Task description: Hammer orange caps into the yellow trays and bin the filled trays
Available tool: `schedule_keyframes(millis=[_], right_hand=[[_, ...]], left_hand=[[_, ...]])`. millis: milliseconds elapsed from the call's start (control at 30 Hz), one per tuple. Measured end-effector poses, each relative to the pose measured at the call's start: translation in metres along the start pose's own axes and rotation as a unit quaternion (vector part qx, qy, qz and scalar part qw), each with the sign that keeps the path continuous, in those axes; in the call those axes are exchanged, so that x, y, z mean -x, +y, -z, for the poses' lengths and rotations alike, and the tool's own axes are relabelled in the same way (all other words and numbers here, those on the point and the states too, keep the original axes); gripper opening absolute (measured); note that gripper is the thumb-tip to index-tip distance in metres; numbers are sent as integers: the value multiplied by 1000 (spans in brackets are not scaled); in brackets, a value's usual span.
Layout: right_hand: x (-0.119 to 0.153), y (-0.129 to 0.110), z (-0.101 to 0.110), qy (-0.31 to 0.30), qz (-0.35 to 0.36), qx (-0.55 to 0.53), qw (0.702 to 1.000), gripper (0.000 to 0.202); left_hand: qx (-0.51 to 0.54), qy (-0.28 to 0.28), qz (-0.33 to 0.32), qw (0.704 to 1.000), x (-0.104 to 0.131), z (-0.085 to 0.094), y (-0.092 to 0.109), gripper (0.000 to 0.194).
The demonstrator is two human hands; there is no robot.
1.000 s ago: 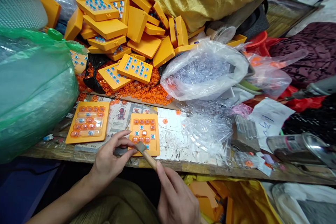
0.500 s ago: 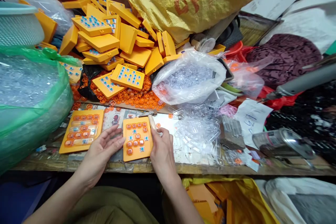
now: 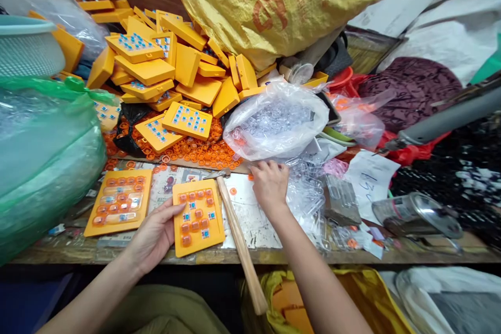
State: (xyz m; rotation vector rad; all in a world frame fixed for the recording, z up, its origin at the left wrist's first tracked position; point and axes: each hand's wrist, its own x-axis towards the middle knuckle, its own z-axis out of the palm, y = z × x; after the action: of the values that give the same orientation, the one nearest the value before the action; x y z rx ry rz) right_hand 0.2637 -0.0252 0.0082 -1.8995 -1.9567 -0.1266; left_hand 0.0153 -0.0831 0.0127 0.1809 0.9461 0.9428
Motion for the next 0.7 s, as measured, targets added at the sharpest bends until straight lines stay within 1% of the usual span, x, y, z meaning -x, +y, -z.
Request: schedule_keyframes(millis=[100, 167, 233, 300, 333, 400, 433, 467, 500, 567, 633, 700], right_hand=[[-1, 0, -1, 13, 10, -23, 1000, 33], [2, -7, 5, 30, 12, -52, 998, 33], [10, -22, 14, 50, 17, -84, 995, 32], [22, -45, 25, 71, 11, -151, 986, 29], [29, -58, 29, 75, 2, -203, 976, 28], [44, -85, 33, 73, -54, -379, 921, 18], [52, -96, 33, 70, -74, -434, 895, 13], [58, -106, 32, 69, -85, -464, 879, 8], [64, -113, 30, 70, -86, -466, 878, 5], [73, -121, 24, 86, -77, -428, 896, 4], [78, -123, 18, 105, -76, -389, 912, 4], [81, -122, 12, 120, -80, -372, 917, 5]], left_hand=[[21, 0, 9, 1000, 5, 7, 3, 27], [30, -8, 12, 999, 8, 9, 4, 24], [37, -18, 11, 999, 9, 8, 2, 25], [40, -26, 4, 999, 10, 6, 0, 30], [39, -32, -2, 999, 10, 4, -1, 34], [36, -43, -16, 998, 12, 1, -3, 41], [33, -47, -23, 998, 13, -1, -4, 45], [30, -49, -26, 998, 14, -3, -4, 48], [28, -52, -29, 998, 16, -5, -4, 51], [33, -58, -30, 997, 20, -7, -4, 55], [40, -67, -34, 996, 23, -8, -4, 57], [41, -73, -42, 996, 26, -7, -5, 58]])
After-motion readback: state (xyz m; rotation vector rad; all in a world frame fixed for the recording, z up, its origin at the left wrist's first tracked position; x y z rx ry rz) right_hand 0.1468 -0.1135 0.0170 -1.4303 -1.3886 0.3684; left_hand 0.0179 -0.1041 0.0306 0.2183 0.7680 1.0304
